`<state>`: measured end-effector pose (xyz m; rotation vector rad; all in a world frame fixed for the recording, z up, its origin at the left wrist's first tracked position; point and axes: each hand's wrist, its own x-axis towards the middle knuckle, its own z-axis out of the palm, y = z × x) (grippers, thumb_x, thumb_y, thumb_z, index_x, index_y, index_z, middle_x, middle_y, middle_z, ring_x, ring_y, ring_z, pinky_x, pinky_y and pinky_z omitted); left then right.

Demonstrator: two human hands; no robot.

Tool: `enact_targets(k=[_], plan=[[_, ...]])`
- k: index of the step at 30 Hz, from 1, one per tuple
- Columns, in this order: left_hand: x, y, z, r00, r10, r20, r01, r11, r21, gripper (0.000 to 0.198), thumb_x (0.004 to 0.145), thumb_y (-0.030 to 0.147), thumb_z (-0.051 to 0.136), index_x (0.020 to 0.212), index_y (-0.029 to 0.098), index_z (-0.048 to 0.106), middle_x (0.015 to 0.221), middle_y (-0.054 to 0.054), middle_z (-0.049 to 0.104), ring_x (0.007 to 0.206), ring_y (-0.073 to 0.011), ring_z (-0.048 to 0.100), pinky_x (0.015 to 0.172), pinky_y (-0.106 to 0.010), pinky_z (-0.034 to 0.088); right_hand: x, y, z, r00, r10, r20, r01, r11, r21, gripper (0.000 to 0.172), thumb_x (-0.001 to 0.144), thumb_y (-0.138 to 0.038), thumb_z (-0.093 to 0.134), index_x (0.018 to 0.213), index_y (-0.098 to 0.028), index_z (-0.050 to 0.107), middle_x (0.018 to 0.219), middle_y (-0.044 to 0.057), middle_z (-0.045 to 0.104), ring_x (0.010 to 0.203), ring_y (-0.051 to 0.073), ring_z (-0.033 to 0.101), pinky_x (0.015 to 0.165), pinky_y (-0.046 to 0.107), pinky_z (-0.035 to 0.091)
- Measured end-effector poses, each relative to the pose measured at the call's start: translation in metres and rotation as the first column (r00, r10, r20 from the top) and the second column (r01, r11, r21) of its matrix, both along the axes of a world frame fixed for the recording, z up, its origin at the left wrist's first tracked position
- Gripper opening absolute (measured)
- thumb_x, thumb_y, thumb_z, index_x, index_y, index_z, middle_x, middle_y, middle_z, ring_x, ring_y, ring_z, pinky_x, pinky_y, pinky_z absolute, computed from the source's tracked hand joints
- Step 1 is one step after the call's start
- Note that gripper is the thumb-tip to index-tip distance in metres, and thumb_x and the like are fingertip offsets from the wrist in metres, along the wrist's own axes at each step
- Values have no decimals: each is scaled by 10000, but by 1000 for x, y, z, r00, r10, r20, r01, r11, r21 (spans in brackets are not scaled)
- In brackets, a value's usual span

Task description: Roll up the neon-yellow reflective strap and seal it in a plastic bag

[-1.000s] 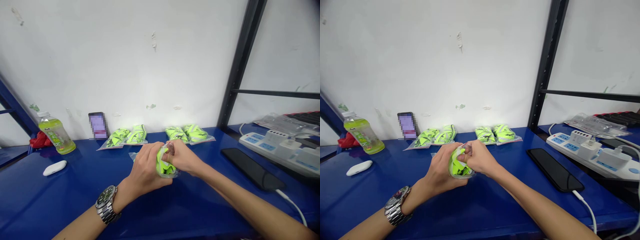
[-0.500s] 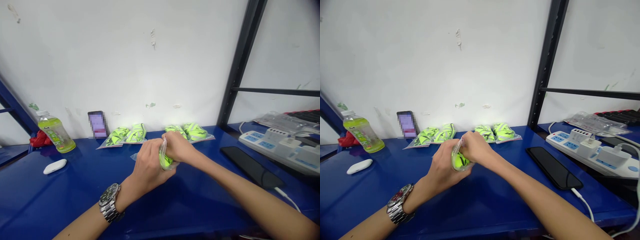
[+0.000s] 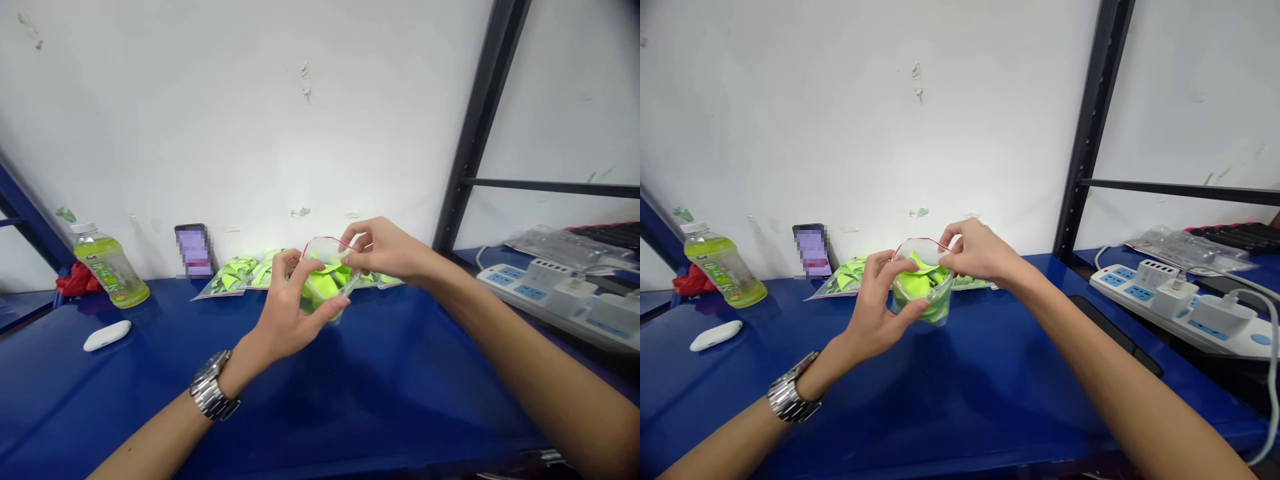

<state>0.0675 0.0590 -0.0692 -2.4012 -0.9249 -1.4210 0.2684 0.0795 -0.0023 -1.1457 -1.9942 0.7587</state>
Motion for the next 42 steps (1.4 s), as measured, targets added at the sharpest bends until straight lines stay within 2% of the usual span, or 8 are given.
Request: enact_targets(k=[4, 7, 11, 13, 16, 24, 32, 42], plan=[[-22, 1, 27, 917, -140, -375, 74, 980, -186, 212, 914, 385, 538, 992, 197, 598, 1012, -68, 530, 894, -176, 566, 811, -328, 503, 14, 9, 2, 999, 8, 52, -6, 999, -37, 149, 709, -177, 678, 823, -162, 583, 548, 26, 629, 474, 143, 578, 437, 233, 424], [-36, 7, 41, 851, -130, -509, 46, 984, -174, 197, 915, 362, 537, 1001, 208, 624, 1055, -84, 539, 842, -170, 580, 759, -315, 503, 18, 7, -1, 995, 25, 98, -35, 994, 99, 213, 752, -211, 669, 932, -181, 558, 748, 55, 685, 601, 168, 637, 501, 247, 466], [-42, 16, 46, 894, -143, -426, 84, 984, -156, 141, 916, 292, 539, 934, 193, 637, 1051, -87, 569, 866, -169, 597, 765, -301, 494, 16, -8, -5, 962, 108, 252, -210, 881, 424, 208, 922, -259, 482, 1115, -232, 552, 1100, 66, 641, 897, 185, 639, 739, 305, 498], [-43, 17, 46, 918, -168, -359, 104, 976, -191, 131, 903, 296, 564, 926, 193, 642, 1006, -75, 610, 867, -170, 607, 753, -291, 495, 16, -16, -8, 920, 145, 365, -307, 845, 438, 238, 956, -337, 435, 1098, -251, 606, 1177, 72, 604, 1001, 210, 602, 840, 352, 478], [-46, 16, 49, 924, -182, -336, 106, 967, -233, 157, 921, 306, 537, 949, 194, 642, 936, -60, 656, 840, -165, 623, 731, -278, 494, 20, -22, -12, 882, 77, 465, -309, 840, 446, 291, 876, -479, 563, 1036, -263, 673, 1255, 103, 547, 1095, 282, 549, 873, 409, 462], [-54, 24, 62, 928, -69, -366, 42, 996, -80, 195, 916, 328, 538, 821, 178, 619, 892, -50, 678, 766, -151, 631, 674, -264, 469, 31, -6, -12, 890, -50, 453, -218, 827, 518, 253, 945, -374, 467, 869, -200, 635, 795, 41, 656, 709, 175, 595, 640, 284, 416], [-51, 27, 57, 973, -110, -202, 57, 966, -252, 151, 900, 287, 532, 864, 179, 632, 810, -30, 678, 724, -137, 610, 649, -256, 478, 25, -2, -21, 964, 9, 268, -148, 851, 505, 175, 914, -340, 510, 886, -199, 610, 797, 41, 703, 727, 184, 649, 688, 293, 476], [-56, 31, 56, 969, -105, -225, 33, 952, -304, 122, 877, 294, 581, 839, 181, 607, 805, -13, 676, 731, -131, 614, 665, -257, 470, 31, -2, -26, 988, 35, 152, -102, 879, 466, 169, 869, -353, 588, 869, -195, 646, 824, 44, 717, 772, 191, 670, 715, 303, 512]])
